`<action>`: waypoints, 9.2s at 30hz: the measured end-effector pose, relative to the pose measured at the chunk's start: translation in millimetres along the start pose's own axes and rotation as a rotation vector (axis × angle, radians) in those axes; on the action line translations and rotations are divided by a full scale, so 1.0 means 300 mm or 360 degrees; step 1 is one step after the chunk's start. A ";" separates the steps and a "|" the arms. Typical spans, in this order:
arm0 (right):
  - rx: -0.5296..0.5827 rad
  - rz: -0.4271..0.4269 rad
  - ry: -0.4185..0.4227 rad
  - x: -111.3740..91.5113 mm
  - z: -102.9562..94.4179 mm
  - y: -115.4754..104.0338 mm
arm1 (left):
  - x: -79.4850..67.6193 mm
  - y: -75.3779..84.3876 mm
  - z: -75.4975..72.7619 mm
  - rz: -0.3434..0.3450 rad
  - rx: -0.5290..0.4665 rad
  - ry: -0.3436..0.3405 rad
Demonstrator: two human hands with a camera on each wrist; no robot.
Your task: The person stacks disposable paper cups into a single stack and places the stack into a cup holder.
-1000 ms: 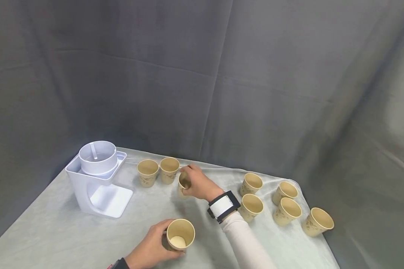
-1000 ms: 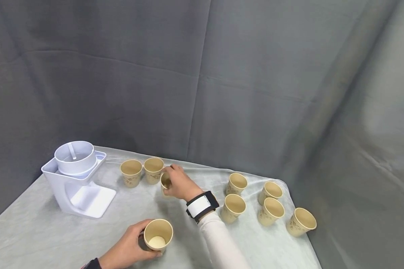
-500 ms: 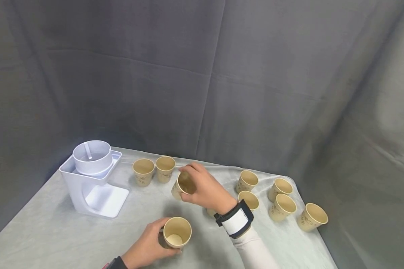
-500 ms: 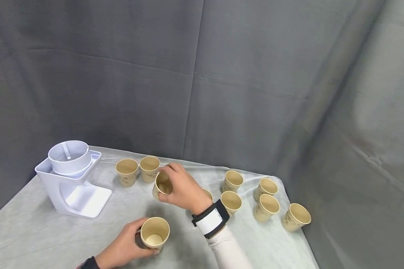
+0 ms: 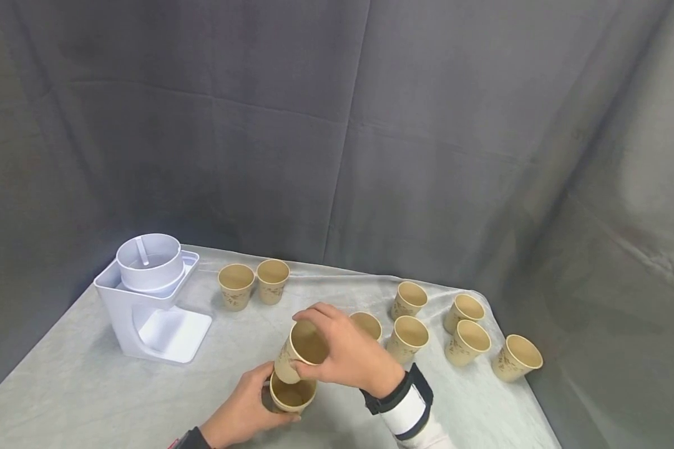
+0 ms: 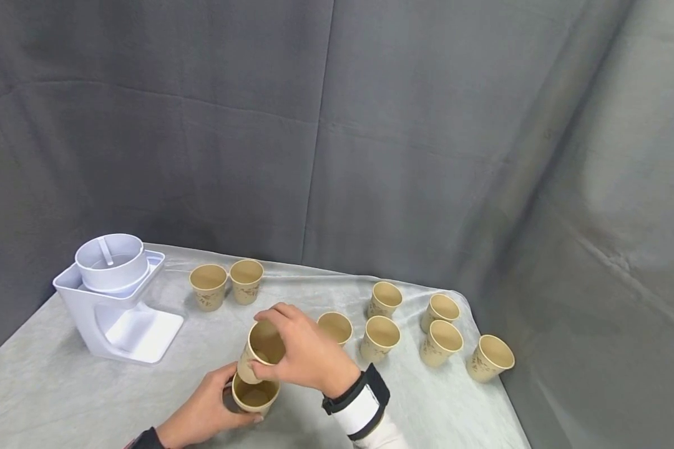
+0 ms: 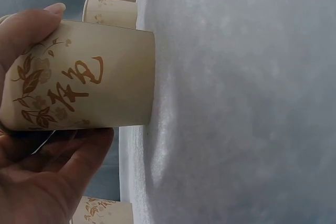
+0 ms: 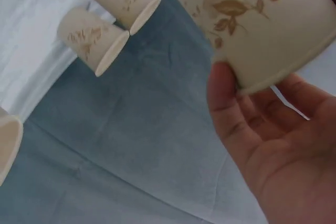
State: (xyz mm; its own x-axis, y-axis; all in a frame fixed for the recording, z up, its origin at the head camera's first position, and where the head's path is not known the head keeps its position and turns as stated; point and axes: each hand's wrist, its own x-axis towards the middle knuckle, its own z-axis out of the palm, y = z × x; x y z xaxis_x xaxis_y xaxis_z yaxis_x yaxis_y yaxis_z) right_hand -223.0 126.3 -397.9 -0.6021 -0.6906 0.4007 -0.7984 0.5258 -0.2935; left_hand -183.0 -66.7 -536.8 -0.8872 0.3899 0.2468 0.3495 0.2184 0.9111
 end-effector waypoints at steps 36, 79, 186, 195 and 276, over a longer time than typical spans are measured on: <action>-0.0054 0.0023 -0.0129 -0.113 0.206 -0.012 | -0.002 -0.008 0.001 0.0098 0.0007 -0.0028; -0.0349 0.0554 -0.0053 -0.131 0.031 0.276 | 0.006 0.004 0.005 -0.0046 0.0031 -0.0039; 0.0100 -0.0054 -0.0129 -0.114 0.215 0.007 | -0.011 -0.002 0.003 0.0076 -0.0120 -0.0056; 0.0053 -0.0041 -0.0169 -0.121 0.214 0.002 | -0.011 0.006 0.003 0.0020 -0.0163 -0.0050; -0.0124 0.0779 0.0276 -0.380 -0.033 0.508 | -0.012 0.025 0.006 -0.0015 -0.0060 0.0045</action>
State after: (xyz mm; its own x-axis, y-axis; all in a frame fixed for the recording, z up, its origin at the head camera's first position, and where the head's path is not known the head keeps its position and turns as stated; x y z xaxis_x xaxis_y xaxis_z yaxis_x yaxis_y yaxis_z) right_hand -275.9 290.0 -479.6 -0.8892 -0.2658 0.3724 -0.4167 0.8064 -0.4196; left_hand -176.8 -64.8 -531.6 -0.8988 0.3621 0.2469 0.3299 0.1881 0.9251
